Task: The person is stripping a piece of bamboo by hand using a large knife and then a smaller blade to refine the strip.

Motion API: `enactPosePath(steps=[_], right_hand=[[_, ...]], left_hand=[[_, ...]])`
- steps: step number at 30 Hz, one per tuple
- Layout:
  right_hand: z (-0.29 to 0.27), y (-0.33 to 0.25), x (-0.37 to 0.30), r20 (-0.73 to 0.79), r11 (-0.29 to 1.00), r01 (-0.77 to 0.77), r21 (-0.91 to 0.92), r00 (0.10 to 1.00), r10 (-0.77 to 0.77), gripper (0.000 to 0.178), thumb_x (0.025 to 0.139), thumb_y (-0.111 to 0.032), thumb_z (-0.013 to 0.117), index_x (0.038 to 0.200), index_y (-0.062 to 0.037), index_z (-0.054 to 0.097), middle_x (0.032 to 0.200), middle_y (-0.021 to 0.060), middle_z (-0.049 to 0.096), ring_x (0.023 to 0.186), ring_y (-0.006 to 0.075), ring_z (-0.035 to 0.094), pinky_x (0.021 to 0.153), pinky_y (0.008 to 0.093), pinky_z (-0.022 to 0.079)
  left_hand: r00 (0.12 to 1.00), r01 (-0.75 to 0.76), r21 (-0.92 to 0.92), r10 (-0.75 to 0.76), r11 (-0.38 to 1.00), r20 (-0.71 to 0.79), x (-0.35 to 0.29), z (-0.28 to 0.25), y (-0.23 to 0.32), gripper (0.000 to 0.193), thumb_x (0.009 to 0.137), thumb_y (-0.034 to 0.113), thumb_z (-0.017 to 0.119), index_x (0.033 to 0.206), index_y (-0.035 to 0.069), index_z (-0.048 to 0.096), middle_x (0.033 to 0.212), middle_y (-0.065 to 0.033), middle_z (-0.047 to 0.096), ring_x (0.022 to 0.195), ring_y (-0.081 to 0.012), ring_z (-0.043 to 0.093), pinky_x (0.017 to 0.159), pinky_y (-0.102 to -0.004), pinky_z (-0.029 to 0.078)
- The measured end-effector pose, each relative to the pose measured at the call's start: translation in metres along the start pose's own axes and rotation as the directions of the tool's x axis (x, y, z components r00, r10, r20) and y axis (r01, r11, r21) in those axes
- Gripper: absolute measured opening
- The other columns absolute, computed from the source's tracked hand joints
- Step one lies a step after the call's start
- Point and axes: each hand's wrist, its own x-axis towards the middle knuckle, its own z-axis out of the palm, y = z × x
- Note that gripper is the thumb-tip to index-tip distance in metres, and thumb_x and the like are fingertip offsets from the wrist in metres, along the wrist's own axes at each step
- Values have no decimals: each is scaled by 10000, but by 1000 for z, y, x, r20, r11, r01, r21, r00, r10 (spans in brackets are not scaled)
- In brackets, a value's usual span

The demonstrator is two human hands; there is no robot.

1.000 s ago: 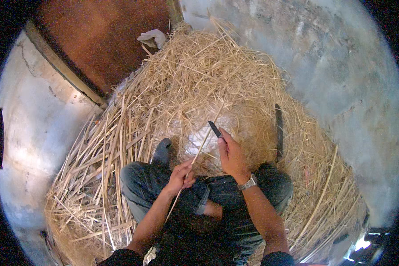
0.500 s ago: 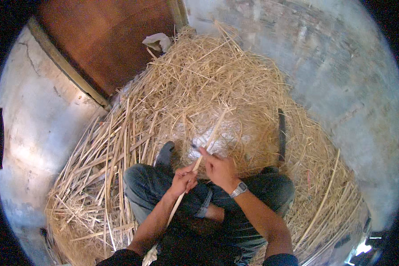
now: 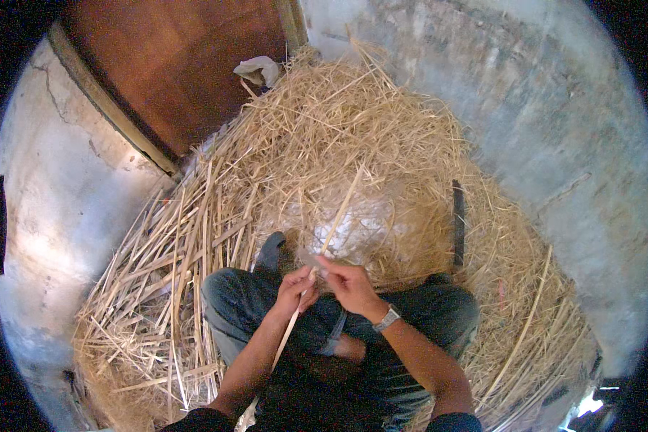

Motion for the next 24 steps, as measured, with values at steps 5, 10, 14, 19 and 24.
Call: enactPosePath(steps=[5, 10, 14, 19, 24], right_hand=[[-18, 6, 6, -243, 998, -60, -4, 968, 57, 346, 956, -103, 615, 1295, -39, 608, 748, -40, 548, 629, 29, 451, 560, 206, 383], [-20, 0, 10, -174, 985, -36, -171, 985, 6, 172, 889, -172, 720, 960, -19, 682, 611, -37, 488, 552, 31, 428, 486, 239, 352], [-12, -4, 8, -83, 989, -17, -149, 997, 5, 180, 852, -175, 755, 865, -20, 664, 578, -19, 484, 524, 39, 419, 462, 259, 333], [-9, 7, 7, -120, 991, -52, -123, 992, 37, 178, 844, -163, 762, 864, -19, 659, 582, -24, 495, 518, 38, 418, 453, 261, 324], [-8, 11, 7, -169, 986, -3, -165, 985, -25, 275, 850, -235, 756, 775, -27, 592, 532, 43, 506, 470, 77, 441, 432, 300, 357]], left_hand=[[998, 62, 165, -59, 984, -25, 6, 8, 8, 567, 949, 141, 550, 1491, 89, 392, 530, -17, 473, 408, -99, 436, 398, -228, 360], [998, 65, 137, -63, 988, -21, 3, 9, 10, 610, 889, 116, 553, 1482, 86, 412, 567, -31, 504, 436, -96, 451, 410, -223, 367], [998, 55, 137, -54, 989, -11, 2, 8, 9, 625, 864, 123, 538, 1477, 84, 425, 612, -32, 526, 453, -93, 459, 410, -219, 358], [999, 44, 145, -41, 988, -19, 3, 9, 12, 598, 860, 118, 528, 1451, 59, 461, 688, -35, 574, 532, -85, 489, 495, -216, 395], [996, -34, 201, 49, 979, -69, 4, 2, -3, 541, 895, 111, 572, 1424, 38, 490, 793, -18, 617, 660, -79, 541, 596, -229, 440]])
